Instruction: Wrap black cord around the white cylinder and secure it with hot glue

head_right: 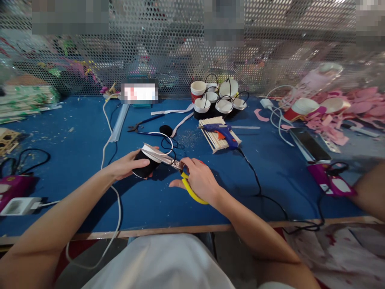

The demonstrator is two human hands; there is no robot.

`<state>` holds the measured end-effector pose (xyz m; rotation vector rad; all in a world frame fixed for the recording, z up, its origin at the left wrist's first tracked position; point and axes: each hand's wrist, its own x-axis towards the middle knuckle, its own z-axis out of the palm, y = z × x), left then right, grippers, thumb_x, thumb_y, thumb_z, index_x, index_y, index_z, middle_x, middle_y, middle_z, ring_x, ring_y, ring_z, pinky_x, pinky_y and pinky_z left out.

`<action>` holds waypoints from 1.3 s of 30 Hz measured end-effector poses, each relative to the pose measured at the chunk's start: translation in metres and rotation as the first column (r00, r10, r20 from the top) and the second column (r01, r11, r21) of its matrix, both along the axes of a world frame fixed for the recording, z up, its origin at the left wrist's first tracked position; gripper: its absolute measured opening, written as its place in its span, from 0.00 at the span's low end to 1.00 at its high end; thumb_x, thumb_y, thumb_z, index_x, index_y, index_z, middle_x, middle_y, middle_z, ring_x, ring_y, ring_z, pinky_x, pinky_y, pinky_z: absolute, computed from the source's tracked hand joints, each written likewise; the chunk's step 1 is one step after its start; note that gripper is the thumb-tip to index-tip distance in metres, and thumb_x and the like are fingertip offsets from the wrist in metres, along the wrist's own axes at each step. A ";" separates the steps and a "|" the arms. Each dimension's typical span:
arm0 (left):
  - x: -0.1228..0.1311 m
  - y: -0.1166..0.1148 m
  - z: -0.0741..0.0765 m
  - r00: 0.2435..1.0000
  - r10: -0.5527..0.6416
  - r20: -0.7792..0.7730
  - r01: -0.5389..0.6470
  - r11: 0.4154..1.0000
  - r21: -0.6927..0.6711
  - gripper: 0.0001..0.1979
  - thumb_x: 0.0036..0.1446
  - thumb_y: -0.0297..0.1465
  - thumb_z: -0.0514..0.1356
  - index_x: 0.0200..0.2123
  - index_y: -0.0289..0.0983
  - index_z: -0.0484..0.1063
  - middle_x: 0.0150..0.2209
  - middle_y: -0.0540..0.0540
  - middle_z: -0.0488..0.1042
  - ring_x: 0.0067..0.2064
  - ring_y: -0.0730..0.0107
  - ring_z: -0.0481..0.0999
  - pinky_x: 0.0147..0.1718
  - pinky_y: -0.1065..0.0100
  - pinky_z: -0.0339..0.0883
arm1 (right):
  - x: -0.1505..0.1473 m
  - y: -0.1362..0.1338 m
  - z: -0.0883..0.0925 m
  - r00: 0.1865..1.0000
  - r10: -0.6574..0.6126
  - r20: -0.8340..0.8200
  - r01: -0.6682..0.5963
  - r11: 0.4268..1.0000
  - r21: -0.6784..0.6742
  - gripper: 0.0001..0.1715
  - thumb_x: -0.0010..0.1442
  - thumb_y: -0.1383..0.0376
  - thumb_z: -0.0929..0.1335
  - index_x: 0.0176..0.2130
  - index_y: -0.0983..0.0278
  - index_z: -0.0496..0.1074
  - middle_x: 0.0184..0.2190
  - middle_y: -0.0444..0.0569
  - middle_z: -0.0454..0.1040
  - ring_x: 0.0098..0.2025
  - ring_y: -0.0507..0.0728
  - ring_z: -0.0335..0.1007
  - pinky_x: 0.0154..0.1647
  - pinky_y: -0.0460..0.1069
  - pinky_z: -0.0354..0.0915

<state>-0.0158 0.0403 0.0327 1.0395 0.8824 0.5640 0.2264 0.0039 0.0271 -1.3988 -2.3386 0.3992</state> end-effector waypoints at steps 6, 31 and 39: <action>0.002 -0.002 0.001 0.997 -0.022 -0.079 0.027 0.998 0.065 0.30 0.48 0.37 0.64 0.54 0.36 0.60 0.37 0.43 0.73 0.29 0.69 0.74 0.28 0.67 0.70 | -0.002 -0.002 0.000 0.999 0.003 -0.034 -0.004 1.000 -0.017 0.27 0.46 0.45 0.68 0.35 0.63 0.63 0.29 0.47 0.69 0.30 0.54 0.65 0.29 0.47 0.59; -0.005 0.004 -0.006 0.999 -0.044 0.015 0.043 0.998 0.038 0.34 0.48 0.38 0.64 0.57 0.38 0.57 0.40 0.40 0.72 0.30 0.66 0.76 0.25 0.67 0.69 | 0.000 -0.001 0.000 1.000 0.002 0.004 -0.002 1.000 -0.006 0.27 0.47 0.45 0.68 0.35 0.63 0.64 0.25 0.45 0.68 0.28 0.53 0.65 0.27 0.46 0.58; 0.002 -0.001 -0.004 0.988 0.035 -0.151 -0.008 0.984 0.177 0.37 0.45 0.37 0.65 0.58 0.37 0.56 0.43 0.41 0.72 0.33 0.68 0.74 0.34 0.64 0.69 | -0.001 -0.002 -0.001 1.000 0.006 -0.029 -0.006 1.000 -0.009 0.25 0.47 0.47 0.69 0.34 0.63 0.64 0.28 0.47 0.69 0.30 0.54 0.65 0.29 0.46 0.59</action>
